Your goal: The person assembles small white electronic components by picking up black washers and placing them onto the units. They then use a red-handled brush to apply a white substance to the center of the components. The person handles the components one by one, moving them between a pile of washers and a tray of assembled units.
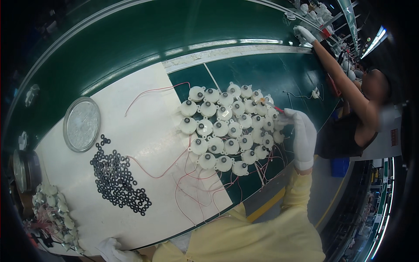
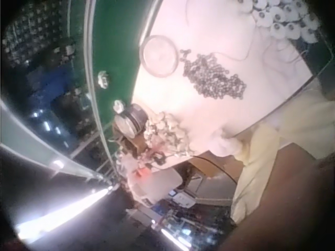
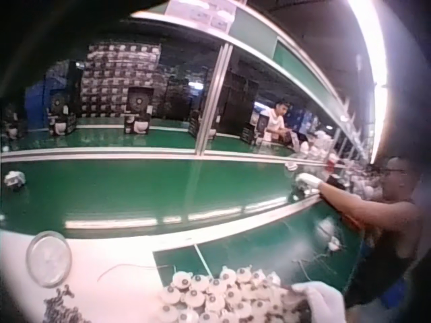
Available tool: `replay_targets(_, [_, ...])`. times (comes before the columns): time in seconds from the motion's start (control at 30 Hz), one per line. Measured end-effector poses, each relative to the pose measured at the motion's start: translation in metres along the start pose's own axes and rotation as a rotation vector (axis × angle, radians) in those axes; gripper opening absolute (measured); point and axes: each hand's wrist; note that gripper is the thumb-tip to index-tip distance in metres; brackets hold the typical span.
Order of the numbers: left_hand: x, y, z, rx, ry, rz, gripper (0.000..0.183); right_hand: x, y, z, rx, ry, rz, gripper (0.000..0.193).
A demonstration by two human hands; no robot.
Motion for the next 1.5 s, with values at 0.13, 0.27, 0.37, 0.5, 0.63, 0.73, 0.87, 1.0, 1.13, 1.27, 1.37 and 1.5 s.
replay_targets(0.13, [-0.003,-0.001,-0.008,-0.009,0.001,-0.023,0.024,-0.005,-0.012,-0.005,-0.037,-0.063,0.029,0.029])
replay_targets(0.27, [-0.004,0.000,-0.006,-0.018,0.051,-0.034,0.024,-0.010,-0.017,0.004,-0.035,-0.074,-0.004,0.028])
replay_targets(0.37, [-0.002,0.002,0.002,-0.051,0.047,-0.029,0.023,-0.009,-0.016,0.008,-0.052,-0.084,-0.009,0.028])
replay_targets(0.5, [-0.001,0.002,0.001,-0.053,-0.007,-0.006,0.022,-0.007,-0.011,0.012,-0.115,-0.196,-0.023,0.028])
replay_targets(0.63, [-0.001,0.002,0.001,-0.044,-0.018,-0.009,0.021,-0.007,-0.003,0.010,-0.247,-0.329,-0.027,0.026])
replay_targets(0.73, [-0.001,0.002,-0.002,-0.018,-0.007,-0.015,0.021,-0.009,0.005,0.004,-0.324,-0.394,-0.068,0.025])
replay_targets(0.87, [-0.003,0.003,0.000,-0.038,0.018,-0.035,0.020,-0.011,0.008,0.002,-0.333,-0.398,-0.076,0.024])
replay_targets(1.0, [-0.003,0.004,0.000,-0.002,0.015,-0.043,0.020,-0.020,0.008,0.004,-0.284,-0.359,-0.076,0.026])
replay_targets(1.13, [-0.002,0.003,0.001,-0.027,0.010,-0.042,0.020,-0.010,0.007,0.002,-0.193,-0.232,0.007,0.027])
replay_targets(1.27, [-0.001,0.004,0.005,-0.032,-0.024,-0.030,0.020,-0.008,0.010,0.003,-0.225,-0.263,-0.040,0.027])
replay_targets(1.37, [-0.001,0.002,-0.001,-0.020,0.041,-0.023,0.021,-0.017,0.009,0.003,-0.223,-0.289,-0.072,0.026])
replay_targets(1.5, [-0.006,0.002,-0.005,-0.003,0.035,-0.061,0.021,-0.023,0.009,0.001,-0.292,-0.337,-0.079,0.026])
Point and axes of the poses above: each hand's wrist, its own y-axis towards the middle knuckle, its own x-axis out of the palm, z = x × y, and after that the axes turned 4 degrees about y, right-handed
